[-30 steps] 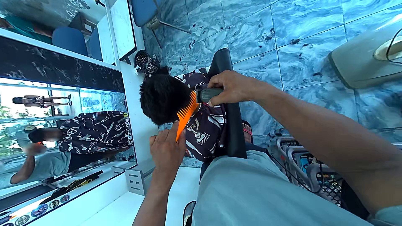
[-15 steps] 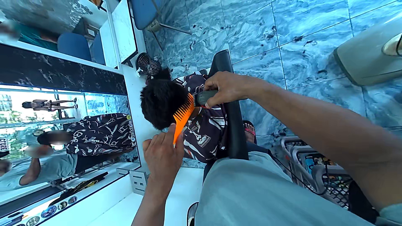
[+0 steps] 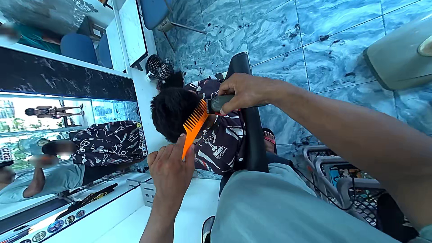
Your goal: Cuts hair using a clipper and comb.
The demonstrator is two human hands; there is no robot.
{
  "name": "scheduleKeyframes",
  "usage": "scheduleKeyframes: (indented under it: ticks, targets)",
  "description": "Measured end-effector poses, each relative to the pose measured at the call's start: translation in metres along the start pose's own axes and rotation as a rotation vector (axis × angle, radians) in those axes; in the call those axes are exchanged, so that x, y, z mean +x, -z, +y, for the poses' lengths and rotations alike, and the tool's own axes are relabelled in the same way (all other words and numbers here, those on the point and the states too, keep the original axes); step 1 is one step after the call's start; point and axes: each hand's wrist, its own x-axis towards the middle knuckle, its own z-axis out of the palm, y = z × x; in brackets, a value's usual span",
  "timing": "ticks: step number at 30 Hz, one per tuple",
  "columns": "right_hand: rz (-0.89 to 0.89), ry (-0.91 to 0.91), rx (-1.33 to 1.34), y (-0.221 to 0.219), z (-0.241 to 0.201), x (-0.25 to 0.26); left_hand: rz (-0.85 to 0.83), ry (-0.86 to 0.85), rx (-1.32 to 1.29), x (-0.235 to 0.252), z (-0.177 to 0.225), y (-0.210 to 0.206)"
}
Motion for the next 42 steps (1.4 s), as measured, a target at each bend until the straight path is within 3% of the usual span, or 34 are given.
scheduleKeyframes:
  ticks: [3,7,10,12,14,16,17,20,25,29,32,36,39,42]
  targets:
    - [-0.012,0.089,0.032,0.000,-0.019,0.008,-0.006,-0.049,0.011,0.001,0.000,0.001]
    - [-0.006,0.183,0.072,0.003,-0.023,-0.006,-0.220,-0.302,-0.035,-0.015,-0.015,-0.003]
    - [0.137,-0.031,0.318,0.001,0.018,-0.053,-0.167,-0.346,-0.037,-0.001,-0.034,0.003]
    - [0.272,-0.287,0.553,-0.008,0.054,-0.091,-0.143,-0.233,-0.012,0.018,-0.058,0.016]
    - [0.397,-0.482,0.708,-0.020,0.084,-0.131,-0.118,0.063,-0.047,0.038,-0.090,0.036]
    - [0.494,-0.577,0.845,-0.034,0.097,-0.172,0.003,0.358,-0.120,0.047,-0.114,0.055]
    - [0.546,-0.583,0.907,-0.043,0.098,-0.192,0.057,0.419,-0.164,0.049,-0.117,0.060]
    - [0.689,-0.510,1.015,-0.078,0.091,-0.237,0.078,0.232,-0.333,0.058,-0.096,0.066]
    - [0.852,-0.490,1.012,-0.144,0.050,-0.256,-0.141,-0.079,-0.374,0.090,-0.056,0.064]
    - [0.918,-0.531,0.964,-0.191,0.026,-0.257,-0.271,-0.466,-0.308,0.026,-0.017,0.022]
    - [0.950,-0.558,0.937,-0.224,0.021,-0.261,-0.257,-0.551,-0.273,0.000,-0.025,-0.017]
    - [0.970,-0.591,0.896,-0.245,0.013,-0.258,-0.134,-0.376,-0.274,0.031,-0.071,-0.012]
    - [0.927,-0.585,0.688,-0.242,0.005,-0.236,0.011,0.012,-0.385,0.052,-0.138,0.011]
    - [0.833,-0.493,0.426,-0.217,0.004,-0.197,0.333,0.325,-0.634,0.018,-0.172,0.029]
